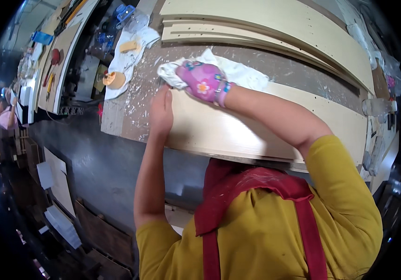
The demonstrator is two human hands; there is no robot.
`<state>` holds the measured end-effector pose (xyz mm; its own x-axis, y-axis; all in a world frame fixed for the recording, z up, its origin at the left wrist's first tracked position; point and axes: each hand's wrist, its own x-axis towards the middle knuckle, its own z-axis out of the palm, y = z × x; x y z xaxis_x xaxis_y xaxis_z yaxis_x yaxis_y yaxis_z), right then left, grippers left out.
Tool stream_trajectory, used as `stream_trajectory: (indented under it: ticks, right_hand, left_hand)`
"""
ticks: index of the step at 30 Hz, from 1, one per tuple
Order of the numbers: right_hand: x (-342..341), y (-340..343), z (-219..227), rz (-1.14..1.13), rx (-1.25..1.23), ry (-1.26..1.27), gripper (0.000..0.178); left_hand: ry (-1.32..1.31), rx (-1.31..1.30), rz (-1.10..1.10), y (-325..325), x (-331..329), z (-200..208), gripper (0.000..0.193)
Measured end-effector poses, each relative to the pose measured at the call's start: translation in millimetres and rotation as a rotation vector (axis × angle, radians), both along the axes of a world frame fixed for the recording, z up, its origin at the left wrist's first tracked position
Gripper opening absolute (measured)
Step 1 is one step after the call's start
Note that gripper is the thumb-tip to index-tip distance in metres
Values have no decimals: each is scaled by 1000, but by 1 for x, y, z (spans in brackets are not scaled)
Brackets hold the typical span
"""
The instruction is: The person wipes the surface of a light-colored wooden board with a white cloth. They repeatedly pour a clear liquid from a plastic bottle onto the cloth and continue wiping the board in a workshop setting.
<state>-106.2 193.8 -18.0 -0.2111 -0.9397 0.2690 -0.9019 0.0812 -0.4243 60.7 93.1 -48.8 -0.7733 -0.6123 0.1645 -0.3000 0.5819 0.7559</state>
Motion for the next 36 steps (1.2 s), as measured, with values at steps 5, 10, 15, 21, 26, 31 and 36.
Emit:
stream_trajectory:
  ticks: [5,10,15,21,26,31,36]
  right_hand:
    - [46,14,9,54,31,33,24]
    - [41,172,21,125,133,7,39]
    - [-39,366,5,-884,212,122,40]
    - [-89,482,-4,-1372,-27,24,34]
    - [-49,429,11,-1109,-12,-166,37]
    - [-54,427,18,-947,-514,-1076,33]
    - [-97,428,21,-1053,-760,-1586,28]
  left_hand:
    - [-20,4,-30,-10,11,-23,30]
    - [-60,-161,-63,-6,9,-2,37]
    - [-162,-680,-140,9,-37,48,40]
    - [138,-818,-646,117,-222,118,69]
    - [-116,-863,-676,163,-323,89,85]
    - [80,-1037,-741,146,-319,73,66]
    - [260,-1180,-815,154,-272,105,48]
